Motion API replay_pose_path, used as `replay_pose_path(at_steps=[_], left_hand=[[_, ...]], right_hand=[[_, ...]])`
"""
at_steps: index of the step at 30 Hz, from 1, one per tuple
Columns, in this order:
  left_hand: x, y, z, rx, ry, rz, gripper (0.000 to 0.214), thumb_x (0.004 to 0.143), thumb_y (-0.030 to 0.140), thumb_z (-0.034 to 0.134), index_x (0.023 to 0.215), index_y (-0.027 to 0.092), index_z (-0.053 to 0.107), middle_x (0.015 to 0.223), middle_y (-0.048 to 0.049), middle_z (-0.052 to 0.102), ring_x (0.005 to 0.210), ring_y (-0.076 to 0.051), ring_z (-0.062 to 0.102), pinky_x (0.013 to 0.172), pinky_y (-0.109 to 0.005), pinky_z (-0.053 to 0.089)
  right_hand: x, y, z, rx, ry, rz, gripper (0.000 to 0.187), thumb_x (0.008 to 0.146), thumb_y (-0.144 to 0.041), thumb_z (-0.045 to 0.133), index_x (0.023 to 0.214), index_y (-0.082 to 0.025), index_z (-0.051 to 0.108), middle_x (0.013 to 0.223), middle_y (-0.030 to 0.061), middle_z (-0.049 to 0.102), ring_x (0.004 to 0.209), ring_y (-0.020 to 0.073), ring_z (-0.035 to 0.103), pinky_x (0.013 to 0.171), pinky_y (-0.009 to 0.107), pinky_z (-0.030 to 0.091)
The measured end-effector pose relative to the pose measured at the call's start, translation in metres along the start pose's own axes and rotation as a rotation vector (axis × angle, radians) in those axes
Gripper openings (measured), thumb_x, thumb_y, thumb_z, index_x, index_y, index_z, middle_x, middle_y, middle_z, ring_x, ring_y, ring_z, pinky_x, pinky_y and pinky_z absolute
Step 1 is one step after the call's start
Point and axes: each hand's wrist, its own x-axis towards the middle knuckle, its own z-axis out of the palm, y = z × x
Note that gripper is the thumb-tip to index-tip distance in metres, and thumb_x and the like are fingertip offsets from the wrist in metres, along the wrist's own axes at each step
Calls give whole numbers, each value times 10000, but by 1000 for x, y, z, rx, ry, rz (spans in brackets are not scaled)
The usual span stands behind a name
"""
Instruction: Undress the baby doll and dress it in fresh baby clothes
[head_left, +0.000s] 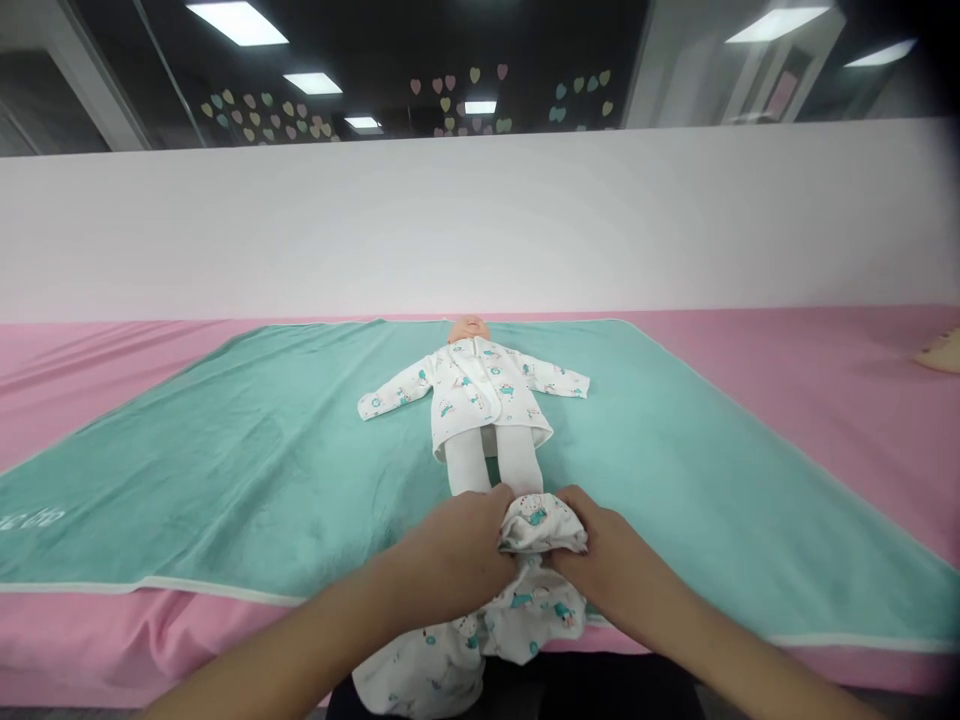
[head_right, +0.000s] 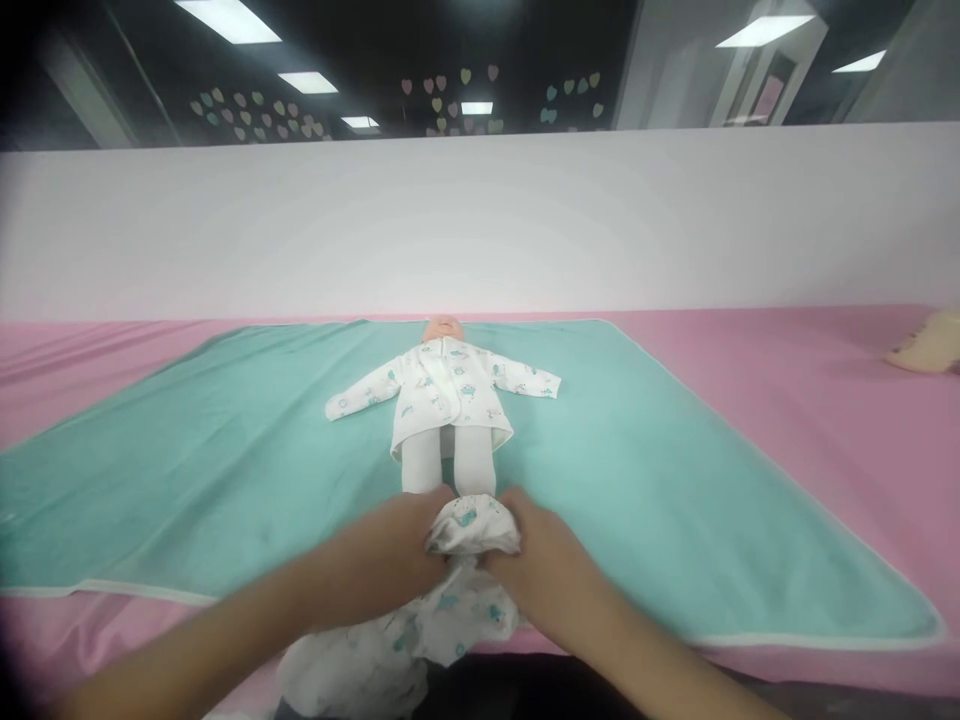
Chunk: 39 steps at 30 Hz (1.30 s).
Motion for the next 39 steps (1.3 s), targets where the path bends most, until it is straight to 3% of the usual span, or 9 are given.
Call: replay_pose_path(at_steps=[4, 10, 13, 16, 19, 22, 29, 33, 39], left_hand=[[1, 6, -2, -3, -40, -31, 294, 675, 139, 474, 953, 207, 537, 829, -57, 617, 647, -185, 551, 472, -239, 283], [-9, 18, -14, -249, -37, -109, 271, 688, 166, 481, 952, 222, 511, 882, -6, 619, 717, -158, 565, 517, -215, 375], [-13, 22, -20, -225, -27, -123, 184, 723, 244, 501, 903, 204, 499, 866, -10, 607, 744, -168, 556, 524, -224, 368], [-13, 24, -23, -157, -7, -101, 175, 760, 300, 488, 913, 213, 495, 854, 1, 606, 706, -154, 545, 522, -230, 354], [-9, 24, -26, -117, -13, -60, 229, 757, 307, 516, 972, 234, 489, 902, 6, 611, 736, -158, 552, 554, -236, 368], [-4, 22, -27, -63, -8, 28, 239, 772, 321, 518, 993, 232, 495, 899, -5, 609, 757, -169, 550, 580, -249, 369], [5, 13, -25, 150, 64, 218, 208, 787, 275, 503, 990, 229, 507, 867, -9, 611, 748, -177, 545, 573, -254, 333], [9, 7, -23, 112, 76, 302, 215, 771, 162, 477, 969, 237, 512, 919, 12, 620, 781, -153, 549, 616, -250, 353], [10, 9, -26, 94, 71, 336, 235, 770, 169, 492, 994, 238, 521, 903, 17, 625, 774, -149, 550, 628, -252, 359]], right_hand=[[-4, -5, -2, 147, -59, -14, 258, 722, -205, 477, 978, -224, 504, 882, -5, 606, 824, 159, 558, 670, 248, 410], [-12, -15, -10, 90, 6, 6, 236, 731, -219, 481, 965, -224, 512, 838, -12, 600, 771, 143, 539, 648, 237, 419], [-11, -14, -14, 99, 45, -72, 422, 721, -209, 517, 1130, -288, 451, 976, -21, 594, 815, 138, 561, 668, 238, 450], [-9, -10, -17, 45, 92, -198, 583, 727, -159, 505, 1252, -370, 368, 1198, -40, 515, 978, 138, 549, 784, 258, 472], [-8, -8, -21, -117, 92, -307, 579, 755, -128, 463, 1257, -409, 399, 1276, -72, 466, 1111, 139, 493, 910, 281, 439], [-6, -7, -28, -235, 69, -360, 593, 774, -119, 447, 1283, -417, 381, 1289, -78, 469, 1132, 139, 489, 940, 293, 428], [3, -2, -37, -387, 43, -421, 554, 829, -182, 449, 1330, -391, 341, 1230, -54, 543, 1042, 156, 561, 854, 305, 467], [8, 4, -36, -468, 24, -510, 582, 835, -200, 467, 1357, -380, 284, 1246, -49, 537, 1025, 153, 577, 804, 295, 474], [9, 1, -41, -553, 26, -571, 545, 845, -201, 447, 1353, -338, 305, 1209, -38, 567, 982, 156, 592, 748, 276, 457]])
